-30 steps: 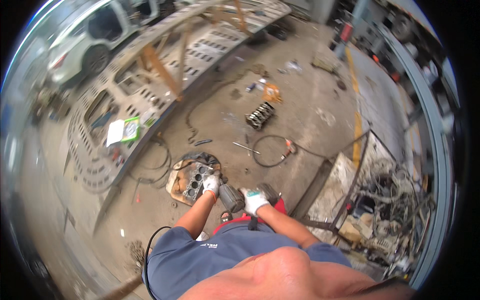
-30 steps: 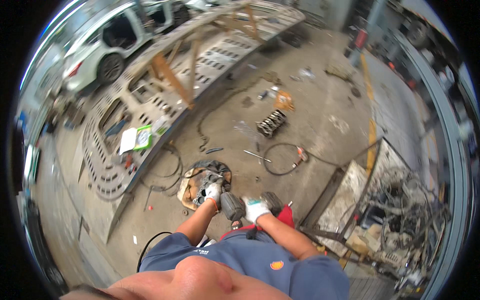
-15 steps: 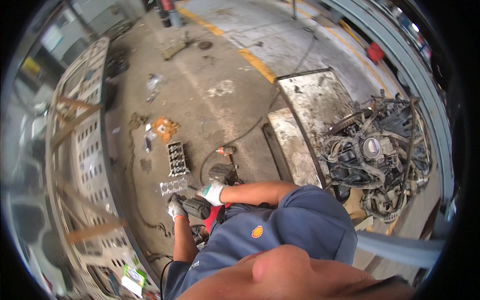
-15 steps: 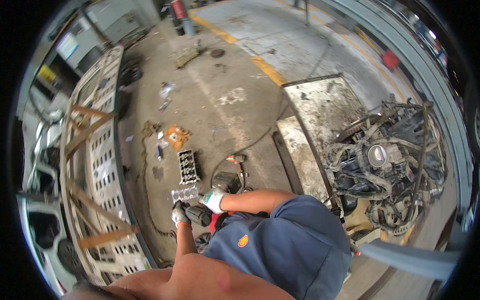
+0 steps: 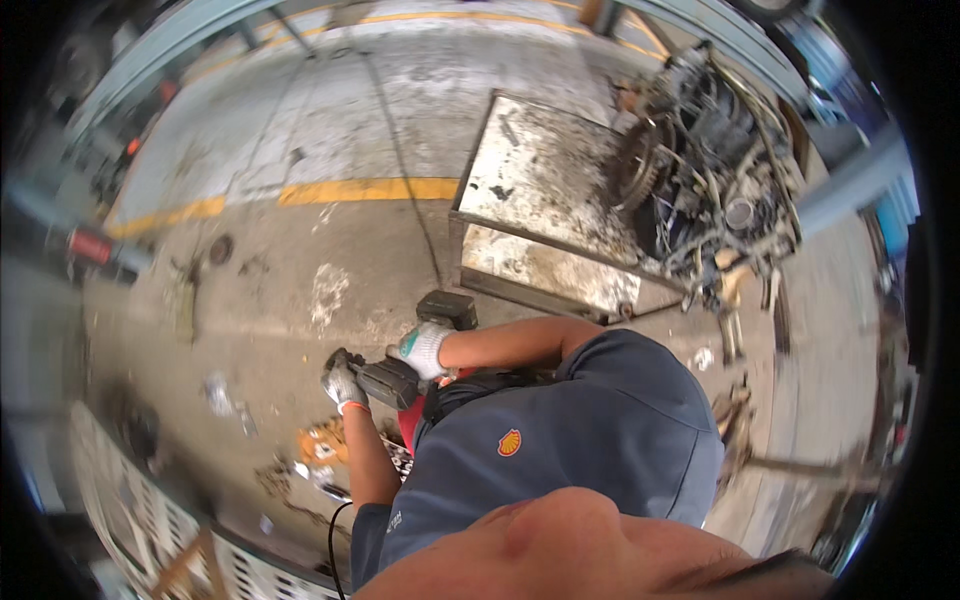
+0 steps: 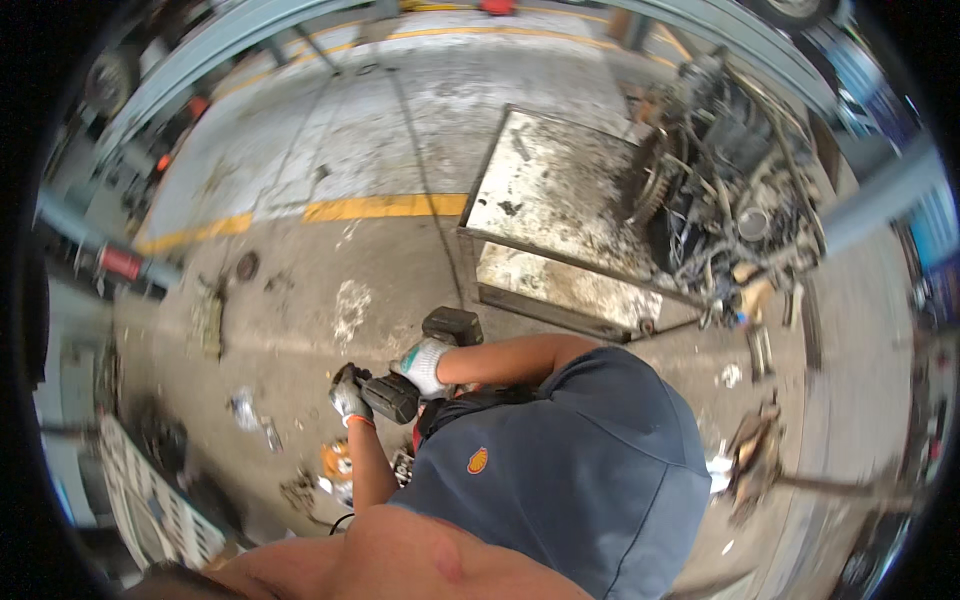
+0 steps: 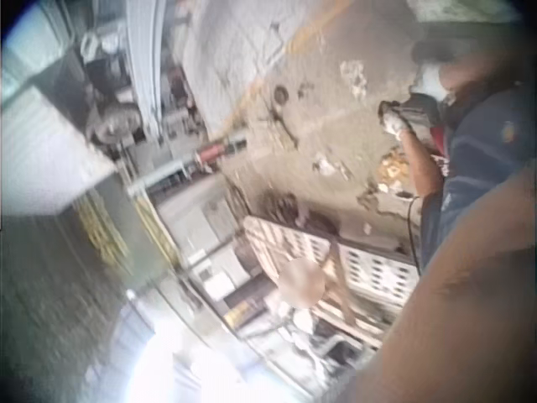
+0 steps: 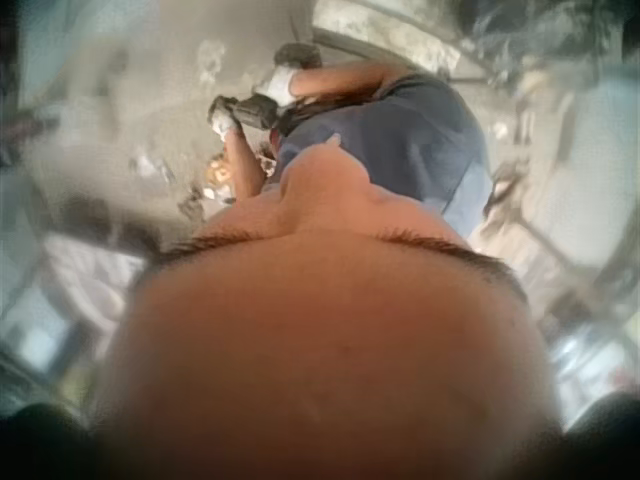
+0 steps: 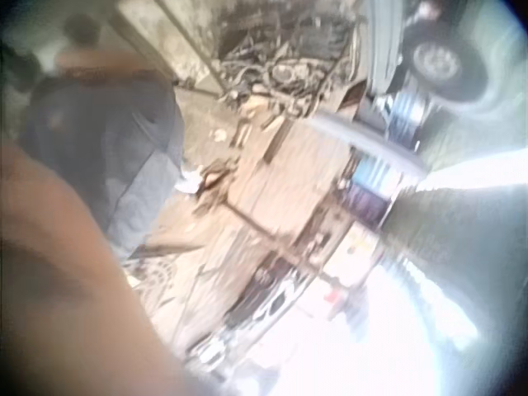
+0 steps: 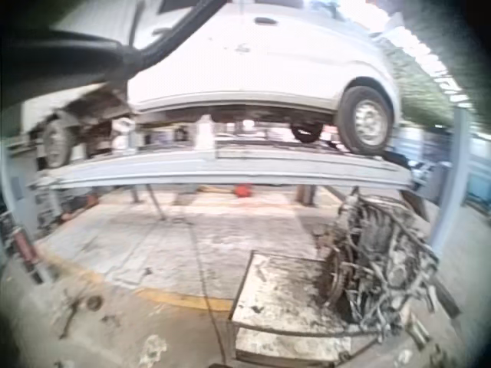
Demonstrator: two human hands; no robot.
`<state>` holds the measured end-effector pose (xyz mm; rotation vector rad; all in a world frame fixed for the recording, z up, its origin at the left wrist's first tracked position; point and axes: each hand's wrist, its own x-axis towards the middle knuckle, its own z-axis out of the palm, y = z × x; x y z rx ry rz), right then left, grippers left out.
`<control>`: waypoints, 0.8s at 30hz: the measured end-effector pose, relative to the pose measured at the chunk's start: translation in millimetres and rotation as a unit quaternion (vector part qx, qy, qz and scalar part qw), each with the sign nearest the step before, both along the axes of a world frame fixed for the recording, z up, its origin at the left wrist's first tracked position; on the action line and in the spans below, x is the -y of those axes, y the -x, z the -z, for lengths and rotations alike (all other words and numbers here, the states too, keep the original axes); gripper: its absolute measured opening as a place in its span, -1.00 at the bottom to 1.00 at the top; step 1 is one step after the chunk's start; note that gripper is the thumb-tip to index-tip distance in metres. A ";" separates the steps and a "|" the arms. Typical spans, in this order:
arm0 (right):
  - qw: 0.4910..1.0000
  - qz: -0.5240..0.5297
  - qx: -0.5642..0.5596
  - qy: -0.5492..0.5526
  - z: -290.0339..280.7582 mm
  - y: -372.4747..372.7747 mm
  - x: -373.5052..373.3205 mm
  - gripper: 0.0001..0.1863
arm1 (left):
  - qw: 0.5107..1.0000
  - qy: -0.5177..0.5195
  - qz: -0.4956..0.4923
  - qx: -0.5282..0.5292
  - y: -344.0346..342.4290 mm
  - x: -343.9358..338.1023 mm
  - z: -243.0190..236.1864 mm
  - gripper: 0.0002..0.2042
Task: The person works on a car engine mounted on a stand in a workshop. They wipe a small part with a cloth, then use a cordless impact wrench to tighten bolts on the engine block. The person also handles a small metal component and places it on the engine.
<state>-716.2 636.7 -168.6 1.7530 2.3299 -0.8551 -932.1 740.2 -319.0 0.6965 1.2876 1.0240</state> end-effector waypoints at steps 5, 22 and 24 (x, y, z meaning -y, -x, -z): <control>0.982 0.166 -0.093 0.014 -10.4 -26.4 -80.6 -0.21 | 0.988 -0.004 0.145 0.049 -78.1 -142.5 -51.2 -0.83; 0.761 0.621 -0.177 -0.068 -77.8 -235.0 -296.1 -0.36 | 0.800 -0.067 0.583 0.123 -493.7 -435.3 -123.3 -0.77; 0.720 0.671 -0.152 -0.095 -95.3 -262.7 -298.6 -0.35 | 0.751 -0.027 0.635 0.178 -544.5 -421.5 -140.7 -0.70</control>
